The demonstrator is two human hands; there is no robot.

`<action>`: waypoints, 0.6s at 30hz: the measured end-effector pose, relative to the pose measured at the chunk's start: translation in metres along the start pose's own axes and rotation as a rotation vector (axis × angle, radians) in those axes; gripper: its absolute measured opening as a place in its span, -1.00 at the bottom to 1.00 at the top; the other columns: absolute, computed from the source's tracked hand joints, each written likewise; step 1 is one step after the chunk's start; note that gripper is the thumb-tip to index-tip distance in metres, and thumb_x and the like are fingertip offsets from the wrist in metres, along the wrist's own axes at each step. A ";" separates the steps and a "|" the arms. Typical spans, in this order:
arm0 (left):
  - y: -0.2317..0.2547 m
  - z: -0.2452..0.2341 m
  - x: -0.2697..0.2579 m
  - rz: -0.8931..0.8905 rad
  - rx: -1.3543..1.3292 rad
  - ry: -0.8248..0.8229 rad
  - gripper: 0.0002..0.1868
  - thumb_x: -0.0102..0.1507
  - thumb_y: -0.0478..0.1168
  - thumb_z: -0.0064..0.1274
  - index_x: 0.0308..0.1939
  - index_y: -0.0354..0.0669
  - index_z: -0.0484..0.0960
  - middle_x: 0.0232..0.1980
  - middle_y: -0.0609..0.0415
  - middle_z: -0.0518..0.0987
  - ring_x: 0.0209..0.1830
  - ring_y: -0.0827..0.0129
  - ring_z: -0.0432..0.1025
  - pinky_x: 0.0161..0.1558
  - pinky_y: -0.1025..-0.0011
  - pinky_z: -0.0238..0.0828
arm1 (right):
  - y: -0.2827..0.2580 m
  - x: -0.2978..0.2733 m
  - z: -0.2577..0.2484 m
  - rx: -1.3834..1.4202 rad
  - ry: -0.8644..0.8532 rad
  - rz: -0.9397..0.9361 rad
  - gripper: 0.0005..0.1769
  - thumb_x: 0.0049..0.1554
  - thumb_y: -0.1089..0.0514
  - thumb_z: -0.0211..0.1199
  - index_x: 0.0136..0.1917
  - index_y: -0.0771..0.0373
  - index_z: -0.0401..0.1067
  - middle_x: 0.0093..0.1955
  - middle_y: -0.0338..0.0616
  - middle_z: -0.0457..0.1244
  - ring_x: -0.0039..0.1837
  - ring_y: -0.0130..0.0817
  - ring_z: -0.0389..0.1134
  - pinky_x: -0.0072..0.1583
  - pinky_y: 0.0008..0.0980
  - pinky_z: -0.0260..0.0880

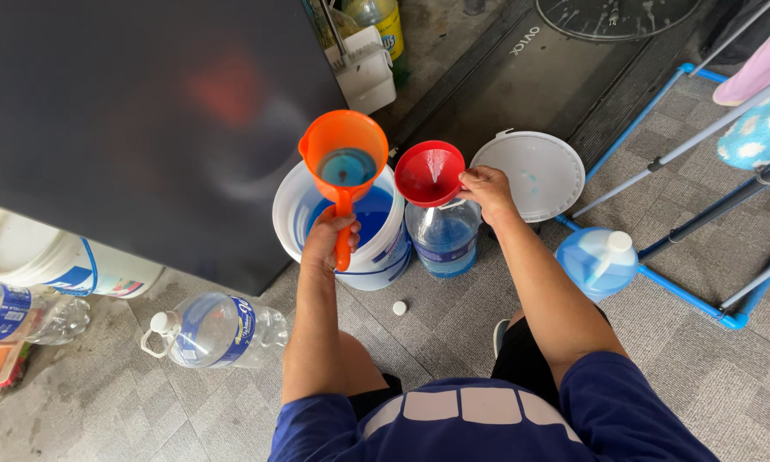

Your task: The person scoops blue liquid from a white bucket using an orange scoop and pours it through a red funnel into a clear plastic bottle. The person repeats this process multiple times to fill the bottle.

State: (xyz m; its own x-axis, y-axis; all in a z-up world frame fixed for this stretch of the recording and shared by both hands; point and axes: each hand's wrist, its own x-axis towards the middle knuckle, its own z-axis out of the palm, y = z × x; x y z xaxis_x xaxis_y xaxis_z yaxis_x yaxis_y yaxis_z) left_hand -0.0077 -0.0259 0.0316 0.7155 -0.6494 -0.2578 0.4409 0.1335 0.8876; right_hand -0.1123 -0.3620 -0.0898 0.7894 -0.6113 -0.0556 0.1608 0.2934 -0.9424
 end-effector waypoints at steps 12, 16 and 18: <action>-0.009 0.028 0.000 0.101 0.217 0.100 -0.71 0.20 -0.35 0.07 -0.03 -0.20 0.38 -0.44 0.06 0.44 -0.66 0.42 0.30 -0.65 0.44 0.18 | 0.002 0.003 0.003 -0.046 0.010 0.048 -0.77 0.22 0.21 0.25 0.07 0.44 0.49 -0.08 -0.01 0.39 -0.05 -0.28 0.49 0.07 -0.24 0.65; -0.011 0.035 0.001 0.113 0.279 0.138 -0.70 0.18 -0.35 0.07 -0.03 -0.20 0.39 -0.46 0.07 0.44 -0.67 0.42 0.30 -0.67 0.43 0.17 | 0.008 0.010 0.002 -0.018 -0.012 0.021 -0.76 0.21 0.23 0.26 0.08 0.46 0.50 -0.08 0.00 0.37 -0.05 -0.26 0.48 0.07 -0.22 0.65; -0.013 0.036 0.000 0.110 0.311 0.151 -0.68 0.18 -0.35 0.06 0.00 -0.18 0.41 -0.46 0.07 0.44 -0.67 0.43 0.31 -0.66 0.44 0.18 | 0.011 0.010 0.002 -0.033 -0.010 0.024 -0.75 0.21 0.22 0.26 0.09 0.46 0.50 -0.07 0.00 0.38 -0.04 -0.27 0.48 0.07 -0.23 0.65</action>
State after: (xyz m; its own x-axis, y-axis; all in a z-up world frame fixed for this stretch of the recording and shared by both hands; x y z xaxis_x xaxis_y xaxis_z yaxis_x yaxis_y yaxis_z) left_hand -0.0334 -0.0544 0.0334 0.8315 -0.5232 -0.1867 0.1871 -0.0527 0.9809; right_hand -0.1020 -0.3635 -0.0999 0.7988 -0.5969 -0.0754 0.1220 0.2834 -0.9512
